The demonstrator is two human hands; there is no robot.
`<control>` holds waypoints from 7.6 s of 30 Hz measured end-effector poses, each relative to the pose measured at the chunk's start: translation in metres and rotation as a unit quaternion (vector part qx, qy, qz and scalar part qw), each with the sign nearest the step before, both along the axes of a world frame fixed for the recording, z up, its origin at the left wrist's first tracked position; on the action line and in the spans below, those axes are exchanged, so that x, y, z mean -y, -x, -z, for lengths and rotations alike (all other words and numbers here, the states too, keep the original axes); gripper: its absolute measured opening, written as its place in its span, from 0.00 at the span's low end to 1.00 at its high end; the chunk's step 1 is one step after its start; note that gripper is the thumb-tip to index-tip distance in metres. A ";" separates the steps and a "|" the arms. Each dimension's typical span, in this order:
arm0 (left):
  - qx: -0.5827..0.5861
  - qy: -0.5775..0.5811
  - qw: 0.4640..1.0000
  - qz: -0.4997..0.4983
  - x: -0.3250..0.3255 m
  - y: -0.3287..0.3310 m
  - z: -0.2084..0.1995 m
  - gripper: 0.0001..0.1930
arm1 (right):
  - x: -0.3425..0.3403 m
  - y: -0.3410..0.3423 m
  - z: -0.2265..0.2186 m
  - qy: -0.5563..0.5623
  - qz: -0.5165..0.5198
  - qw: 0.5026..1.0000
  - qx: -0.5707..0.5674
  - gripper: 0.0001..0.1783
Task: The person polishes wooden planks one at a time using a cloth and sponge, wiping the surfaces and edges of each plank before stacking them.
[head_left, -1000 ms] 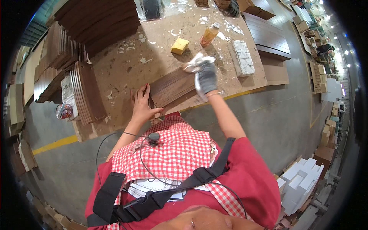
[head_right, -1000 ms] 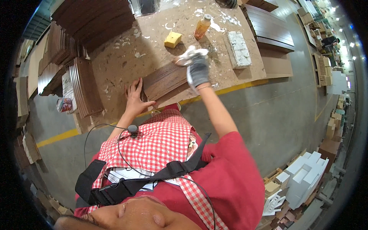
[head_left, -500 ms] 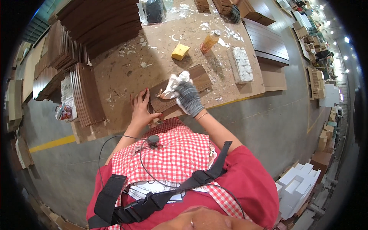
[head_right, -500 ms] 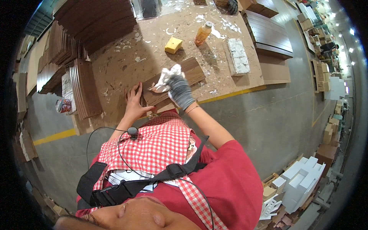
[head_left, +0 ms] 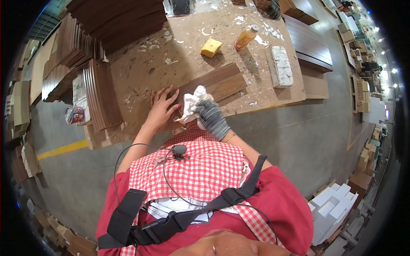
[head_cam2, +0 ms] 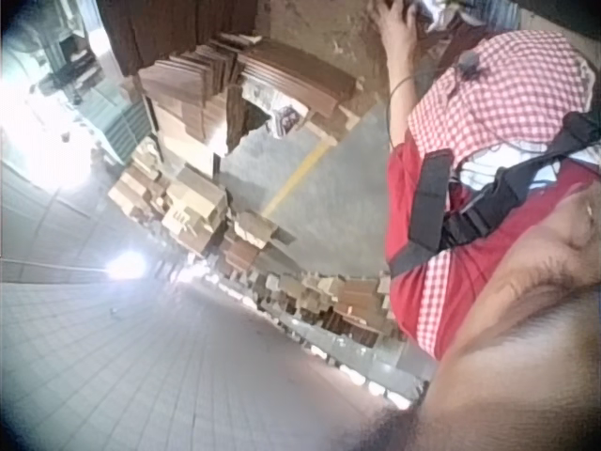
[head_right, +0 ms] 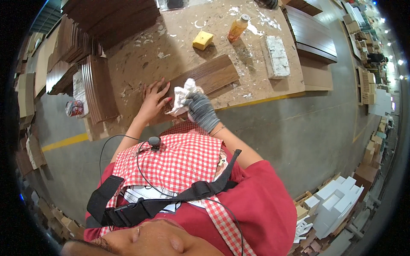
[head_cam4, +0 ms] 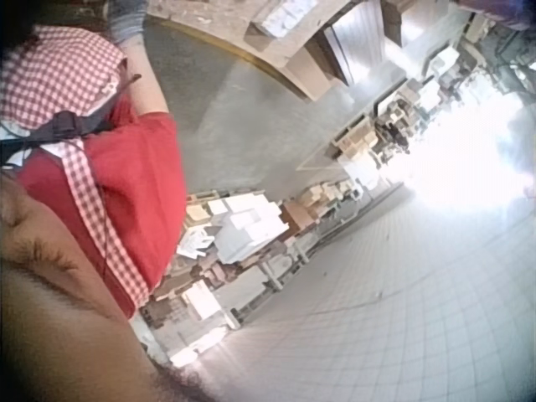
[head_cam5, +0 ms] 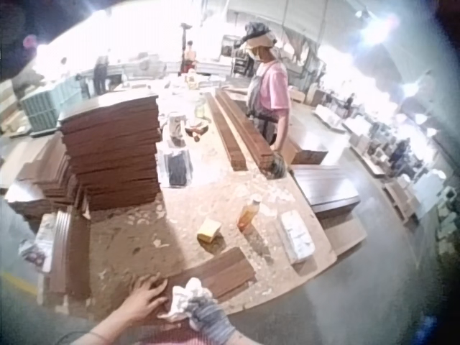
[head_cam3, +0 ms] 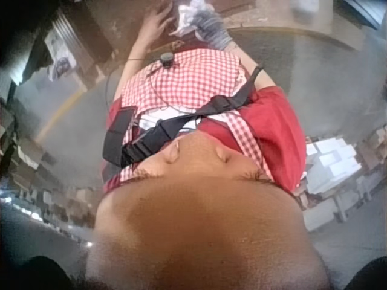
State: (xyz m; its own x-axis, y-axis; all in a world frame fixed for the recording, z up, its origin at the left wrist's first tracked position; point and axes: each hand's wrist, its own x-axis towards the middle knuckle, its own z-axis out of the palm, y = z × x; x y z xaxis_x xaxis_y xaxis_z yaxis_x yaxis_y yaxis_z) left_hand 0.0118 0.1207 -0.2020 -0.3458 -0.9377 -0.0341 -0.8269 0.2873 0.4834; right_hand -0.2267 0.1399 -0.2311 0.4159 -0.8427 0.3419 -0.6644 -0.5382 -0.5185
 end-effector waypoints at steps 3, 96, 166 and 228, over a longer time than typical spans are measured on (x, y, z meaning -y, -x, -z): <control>0.043 0.011 0.999 -0.007 -0.004 0.004 0.002 0.27 | 0.026 0.038 0.013 -0.055 0.043 0.994 0.080 0.09; 0.122 -0.143 0.975 0.119 0.050 0.026 -0.025 0.21 | -0.026 -0.048 0.015 -0.139 0.023 0.988 0.060 0.09; -0.029 0.190 0.689 -0.699 -0.060 -0.260 -0.005 0.27 | 0.143 -0.233 -0.188 0.099 -0.420 0.894 0.122 0.25; -0.163 0.031 0.984 0.069 0.008 0.082 -0.063 0.19 | 0.097 0.179 -0.005 -0.106 0.240 0.923 0.282 0.11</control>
